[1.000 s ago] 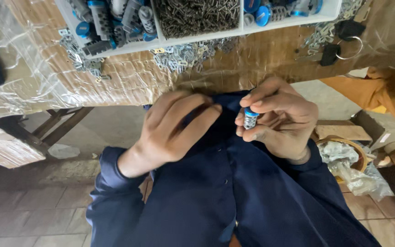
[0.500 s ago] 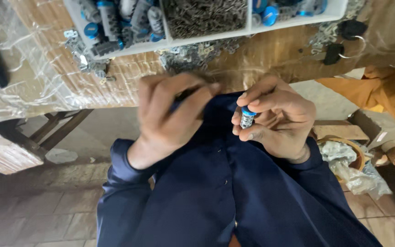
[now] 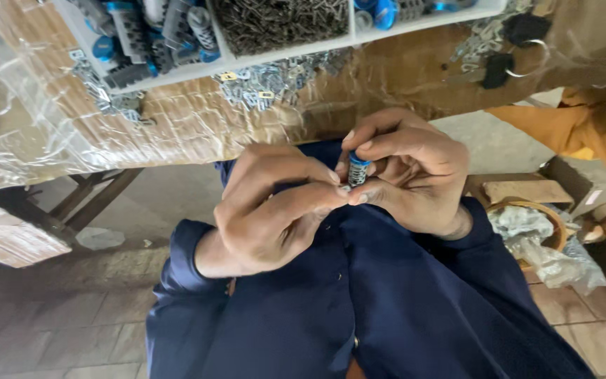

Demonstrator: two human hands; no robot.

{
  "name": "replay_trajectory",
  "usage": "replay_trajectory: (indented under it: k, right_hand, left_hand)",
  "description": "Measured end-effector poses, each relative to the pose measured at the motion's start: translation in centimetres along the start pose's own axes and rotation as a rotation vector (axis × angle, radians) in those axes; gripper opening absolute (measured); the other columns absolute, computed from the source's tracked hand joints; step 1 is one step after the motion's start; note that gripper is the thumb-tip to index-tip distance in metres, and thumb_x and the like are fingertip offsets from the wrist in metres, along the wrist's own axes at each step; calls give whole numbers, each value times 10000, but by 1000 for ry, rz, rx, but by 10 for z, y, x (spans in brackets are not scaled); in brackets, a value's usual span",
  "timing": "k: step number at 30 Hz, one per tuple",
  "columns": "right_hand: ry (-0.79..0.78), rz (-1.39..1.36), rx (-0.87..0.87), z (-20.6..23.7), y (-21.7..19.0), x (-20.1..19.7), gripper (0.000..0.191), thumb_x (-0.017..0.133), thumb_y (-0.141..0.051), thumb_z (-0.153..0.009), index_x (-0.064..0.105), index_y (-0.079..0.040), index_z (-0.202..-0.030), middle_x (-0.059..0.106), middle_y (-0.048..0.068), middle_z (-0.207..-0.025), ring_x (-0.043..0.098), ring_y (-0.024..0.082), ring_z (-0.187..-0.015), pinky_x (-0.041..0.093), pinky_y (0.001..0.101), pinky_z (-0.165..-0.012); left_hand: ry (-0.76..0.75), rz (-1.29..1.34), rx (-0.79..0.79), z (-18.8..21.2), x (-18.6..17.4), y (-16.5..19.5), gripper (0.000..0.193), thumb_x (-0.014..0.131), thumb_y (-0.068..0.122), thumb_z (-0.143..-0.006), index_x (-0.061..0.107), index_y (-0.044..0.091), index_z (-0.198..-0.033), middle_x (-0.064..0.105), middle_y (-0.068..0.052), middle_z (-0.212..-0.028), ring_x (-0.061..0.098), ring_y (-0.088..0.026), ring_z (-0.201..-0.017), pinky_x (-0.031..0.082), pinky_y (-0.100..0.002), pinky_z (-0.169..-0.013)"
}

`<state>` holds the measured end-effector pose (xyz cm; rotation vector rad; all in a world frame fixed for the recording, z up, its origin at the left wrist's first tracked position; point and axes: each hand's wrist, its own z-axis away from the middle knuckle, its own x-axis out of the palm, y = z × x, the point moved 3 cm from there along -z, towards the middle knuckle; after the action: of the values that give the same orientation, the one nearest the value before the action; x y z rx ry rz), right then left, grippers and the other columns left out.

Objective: The person sits at a workbench and assembles small blue-capped plastic components by hand, repeatedly picking metal staples from a compartment tray and pressing them into the plastic bodies, then placing finished pieces aside.

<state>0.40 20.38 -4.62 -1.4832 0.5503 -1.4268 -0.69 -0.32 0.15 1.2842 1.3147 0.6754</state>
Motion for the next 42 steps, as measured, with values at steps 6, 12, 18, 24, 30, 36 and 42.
replay_trajectory:
  k: [6,12,18,24,30,36,42]
  right_hand:
    - [13,87,38,6,-10,-8,352,788,32,-949,650,64,-1271,622,219,-1304,751,197,-1007,689,266,-844]
    - [-138,-16,41,0,4,8,347,770,-4,-953,664,63,-1276,610,205,-1255,730,221,-1041,682,277,-859]
    - [-170,-27,81,-5,9,5,380,819,30,-916,661,39,-1261,615,191,-1239,736,227,-984,678,302,-833]
    - [124,-84,0,6,-4,-5,381,824,49,-885,695,15,-1242,645,179,-1200,746,212,-935,697,322,-755]
    - [46,-59,12,1,-10,-3,412,822,82,-899,658,11,-1270,621,179,-1237,742,210,-987,703,322,-804]
    - [-61,24,8,-9,0,10,414,812,86,-915,626,37,-1281,585,191,-1317,717,184,-1042,669,283,-887]
    - [-39,16,8,-10,2,14,394,817,76,-909,654,42,-1265,592,186,-1314,735,163,-1008,670,245,-883]
  left_hand:
    - [-50,-58,38,-21,13,3,229,873,58,-926,716,67,-1091,705,-70,-1061,667,-253,-970,567,-365,-832]
    - [-174,3,32,-23,-11,6,242,855,52,-795,764,131,-1005,627,-47,-907,586,-230,-797,463,-352,-688]
    - [-69,234,-398,9,-3,-9,313,847,83,-822,684,33,-1084,656,-19,-1002,632,-134,-793,518,-262,-705]
    - [25,-824,227,3,-5,-24,223,860,119,-957,788,120,-1168,626,-67,-1090,572,-243,-998,512,-330,-834]
    - [130,-526,103,0,-25,-17,243,921,27,-853,751,102,-1010,683,-51,-1040,591,-240,-947,514,-352,-799]
    - [35,-103,12,5,-7,-2,309,877,-75,-848,709,65,-1065,713,-61,-1063,635,-240,-906,534,-359,-792]
    - [-14,-186,115,-8,-15,3,310,894,-62,-832,733,73,-1060,720,-63,-1044,612,-245,-872,527,-342,-764]
